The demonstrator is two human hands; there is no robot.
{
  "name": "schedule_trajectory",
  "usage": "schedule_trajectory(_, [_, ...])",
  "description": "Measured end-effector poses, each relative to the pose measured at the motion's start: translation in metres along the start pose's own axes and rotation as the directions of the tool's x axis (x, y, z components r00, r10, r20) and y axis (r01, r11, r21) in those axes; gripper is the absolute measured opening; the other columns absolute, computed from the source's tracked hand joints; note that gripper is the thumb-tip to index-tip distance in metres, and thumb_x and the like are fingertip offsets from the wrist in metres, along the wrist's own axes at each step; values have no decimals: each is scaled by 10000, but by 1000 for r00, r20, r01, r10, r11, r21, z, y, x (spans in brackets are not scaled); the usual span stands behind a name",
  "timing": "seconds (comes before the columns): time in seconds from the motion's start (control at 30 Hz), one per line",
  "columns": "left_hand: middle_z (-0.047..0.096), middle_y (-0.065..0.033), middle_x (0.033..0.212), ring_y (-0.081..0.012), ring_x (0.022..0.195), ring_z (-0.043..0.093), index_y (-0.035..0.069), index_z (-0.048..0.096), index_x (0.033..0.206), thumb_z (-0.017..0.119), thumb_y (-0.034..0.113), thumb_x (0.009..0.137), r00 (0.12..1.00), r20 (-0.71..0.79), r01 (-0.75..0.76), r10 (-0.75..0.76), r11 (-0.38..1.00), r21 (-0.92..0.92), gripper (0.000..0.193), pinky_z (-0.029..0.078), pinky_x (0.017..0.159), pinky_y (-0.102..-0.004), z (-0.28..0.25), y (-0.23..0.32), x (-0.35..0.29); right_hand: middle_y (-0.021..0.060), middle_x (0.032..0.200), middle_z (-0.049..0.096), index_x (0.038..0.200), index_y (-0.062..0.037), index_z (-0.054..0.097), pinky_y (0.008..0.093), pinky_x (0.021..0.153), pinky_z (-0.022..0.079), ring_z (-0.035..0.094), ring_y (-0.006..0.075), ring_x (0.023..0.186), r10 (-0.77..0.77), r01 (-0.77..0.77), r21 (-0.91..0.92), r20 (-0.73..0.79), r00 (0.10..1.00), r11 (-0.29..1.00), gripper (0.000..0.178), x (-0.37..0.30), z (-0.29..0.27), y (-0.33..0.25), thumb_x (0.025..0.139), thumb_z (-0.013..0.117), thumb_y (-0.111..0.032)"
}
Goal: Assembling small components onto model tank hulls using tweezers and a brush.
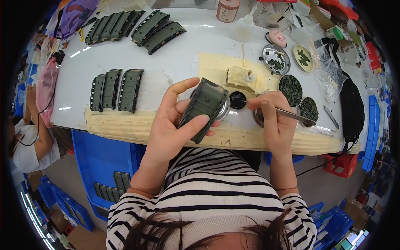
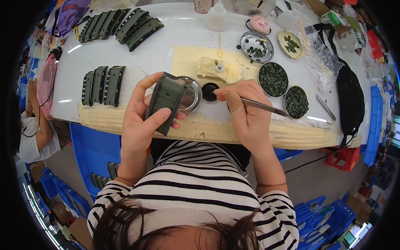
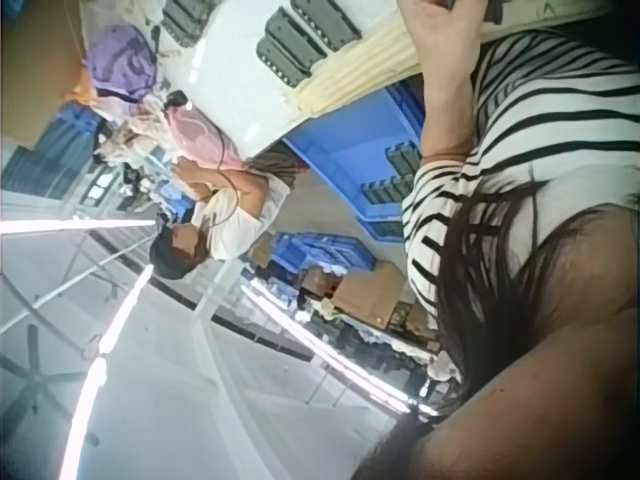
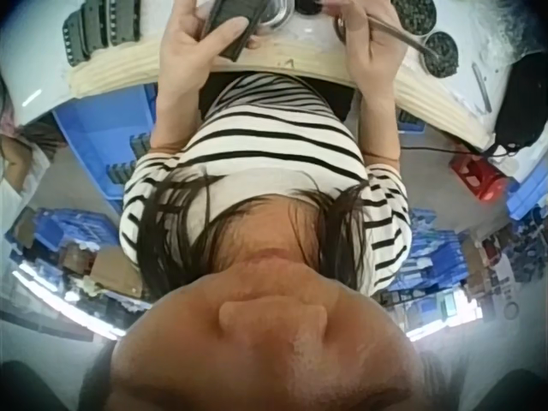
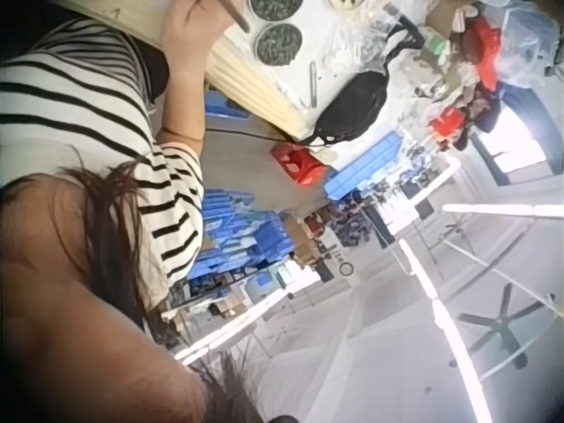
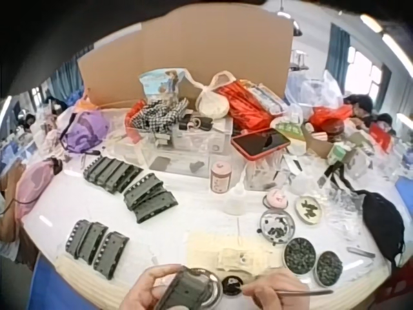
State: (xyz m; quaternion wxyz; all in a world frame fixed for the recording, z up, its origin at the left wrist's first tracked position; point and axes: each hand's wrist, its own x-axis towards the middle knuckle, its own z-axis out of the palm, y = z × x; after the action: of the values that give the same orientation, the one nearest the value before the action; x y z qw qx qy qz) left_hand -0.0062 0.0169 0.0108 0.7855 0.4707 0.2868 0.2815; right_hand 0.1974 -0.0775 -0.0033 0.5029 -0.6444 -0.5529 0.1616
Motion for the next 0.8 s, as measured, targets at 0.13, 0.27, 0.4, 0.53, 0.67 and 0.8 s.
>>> schedule_trajectory(0.13, [635, -137, 1029, -161, 883, 637, -57, 428, 1273, 572, -30, 867, 992, -59, -109, 115, 989, 96, 432, 541, 742, -265, -11, -6, 1, 45, 727, 651, 855, -20, 695, 296, 669, 427, 515, 189, 746, -24, 21, -80, -40, 999, 997, 121, -3, 8, 7, 885, 598, -86])
schedule_trajectory(0.27, [647, -120, 987, -124, 850, 627, -63, 477, 1213, 612, -36, 836, 979, -116, -157, 169, 982, 102, 402, 515, 743, -235, -8, -2, -4, 43, 726, 650, 857, -27, 698, 299, 666, 429, 512, 192, 738, -6, 4, -96, -25, 1000, 995, 125, -4, 10, 9, 883, 617, -118])
schedule_trajectory(0.4, [663, -101, 936, -105, 819, 630, -40, 513, 1176, 674, -55, 785, 966, -151, -176, 210, 962, 211, 423, 506, 729, -215, -19, -2, -6, 43, 725, 649, 856, -27, 699, 300, 660, 428, 507, 192, 728, -19, 17, -121, -18, 1000, 993, 128, -4, 11, 10, 883, 618, -123])
schedule_trajectory(0.53, [668, -99, 920, -108, 812, 634, -4, 532, 1118, 709, -65, 758, 953, -187, -232, 239, 971, 58, 406, 509, 721, -219, -20, -9, -4, 45, 724, 648, 851, -23, 697, 302, 655, 427, 504, 194, 717, -30, 30, -158, 1, 1000, 987, 125, -4, 11, 11, 880, 620, -117])
schedule_trajectory(0.67, [649, -113, 977, -143, 888, 624, 22, 522, 1057, 698, -82, 759, 974, -211, -138, 85, 958, -250, 361, 505, 797, -267, -20, -12, -2, 46, 723, 647, 847, -20, 694, 304, 650, 428, 504, 197, 711, -30, 28, -155, -12, 999, 987, 114, -4, 12, 11, 873, 623, -105])
schedule_trajectory(0.8, [615, -130, 1047, -194, 965, 598, 36, 508, 1049, 648, -23, 821, 987, -143, -131, 74, 888, -441, 274, 473, 887, -333, -25, -16, 3, 47, 723, 646, 846, -19, 693, 301, 647, 429, 504, 200, 709, -67, 65, -174, -3, 998, 983, 103, -3, 11, 11, 867, 627, -96])
